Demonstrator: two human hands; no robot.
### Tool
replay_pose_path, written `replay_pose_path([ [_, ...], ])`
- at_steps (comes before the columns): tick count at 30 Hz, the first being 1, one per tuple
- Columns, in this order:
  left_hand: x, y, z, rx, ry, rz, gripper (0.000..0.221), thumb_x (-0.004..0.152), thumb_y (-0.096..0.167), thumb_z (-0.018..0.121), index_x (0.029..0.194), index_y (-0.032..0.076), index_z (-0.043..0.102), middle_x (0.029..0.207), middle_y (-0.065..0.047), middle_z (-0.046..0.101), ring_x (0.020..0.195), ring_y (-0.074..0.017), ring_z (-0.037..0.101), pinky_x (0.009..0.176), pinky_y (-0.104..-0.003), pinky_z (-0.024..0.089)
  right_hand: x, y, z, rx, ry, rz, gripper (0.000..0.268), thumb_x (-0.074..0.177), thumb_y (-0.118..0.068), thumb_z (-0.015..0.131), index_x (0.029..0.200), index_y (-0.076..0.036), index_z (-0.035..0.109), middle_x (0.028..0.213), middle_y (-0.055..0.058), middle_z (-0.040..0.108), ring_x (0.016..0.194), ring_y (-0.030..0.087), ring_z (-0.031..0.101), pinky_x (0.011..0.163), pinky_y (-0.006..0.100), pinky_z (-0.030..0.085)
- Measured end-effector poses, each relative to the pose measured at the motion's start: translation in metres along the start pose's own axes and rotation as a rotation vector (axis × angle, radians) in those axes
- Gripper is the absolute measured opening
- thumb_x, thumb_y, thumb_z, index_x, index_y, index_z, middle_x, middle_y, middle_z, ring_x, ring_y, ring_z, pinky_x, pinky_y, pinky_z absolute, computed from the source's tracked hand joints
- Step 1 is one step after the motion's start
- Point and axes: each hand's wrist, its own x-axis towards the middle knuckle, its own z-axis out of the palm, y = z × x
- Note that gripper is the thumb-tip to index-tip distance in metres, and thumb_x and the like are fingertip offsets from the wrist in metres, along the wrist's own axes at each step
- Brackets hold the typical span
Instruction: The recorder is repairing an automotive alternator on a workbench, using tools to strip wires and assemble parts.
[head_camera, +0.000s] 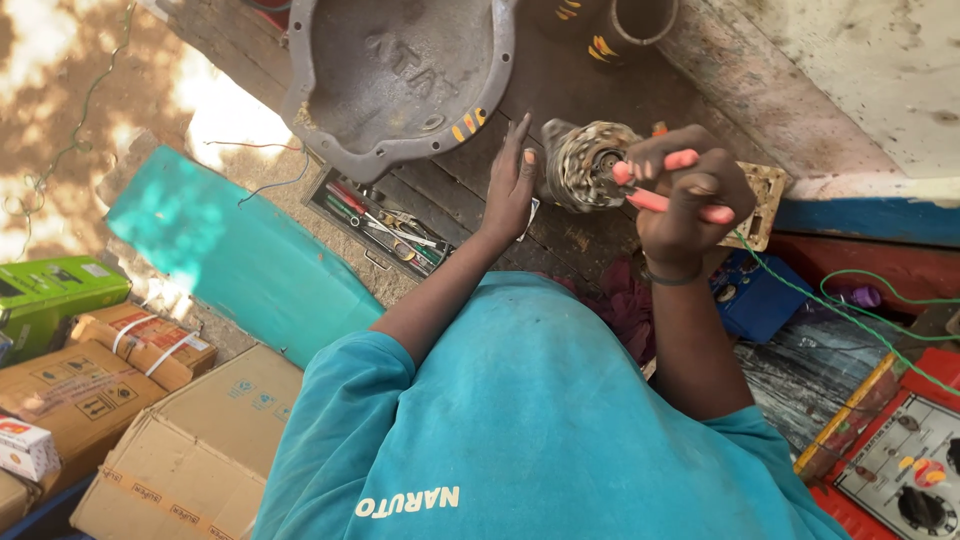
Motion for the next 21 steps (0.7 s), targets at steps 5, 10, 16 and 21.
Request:
replay_pose_path([
  [5,0.000,0.001,-0.002,0.001,0.001,-0.024,0.069,0.112,0.056,0.029,0.161,0.007,0.034,0.166,-0.025,0.037,0.159,-0.0448,0.027,0.129,-0.050,0.022,0.026,0.021,0.009,-0.132,-0.042,-0.083,0.054,0.112,-0.044,0.055,0.085,0.002,0.047,0.089,0.019,0.064,0.066,0.020,0.065,0.059,0.030,0.055],
  [10,0.002,-0.002,0.004,-0.012,0.000,-0.027,0.069,0.113,0.055,0.030,0.162,0.008,0.035,0.166,-0.027,0.035,0.159,-0.0448,0.026,0.130,-0.050,0.021,0.032,0.049,-0.015,-0.083,0.021,-0.146,0.049,0.117,-0.030,0.061,0.085,0.001,0.040,0.088,0.019,0.059,0.069,0.022,0.060,0.059,0.034,0.053],
  [16,0.003,-0.003,0.008,0.021,-0.029,-0.003,0.067,0.113,0.054,0.030,0.162,0.009,0.034,0.168,-0.027,0.033,0.160,-0.0439,0.025,0.131,-0.050,0.020,0.020,0.033,-0.032,0.021,0.093,-0.099,0.047,0.113,-0.036,0.059,0.093,0.004,0.045,0.094,0.018,0.059,0.073,0.022,0.062,0.059,0.035,0.060],
  [21,0.003,-0.004,0.013,-0.011,-0.064,-0.014,0.067,0.113,0.054,0.031,0.162,0.009,0.033,0.168,-0.026,0.034,0.161,-0.0427,0.024,0.130,-0.050,0.020,0.000,0.017,-0.043,-0.125,0.144,-0.064,0.045,0.113,-0.031,0.057,0.085,0.002,0.049,0.090,0.023,0.064,0.067,0.023,0.065,0.051,0.031,0.054],
])
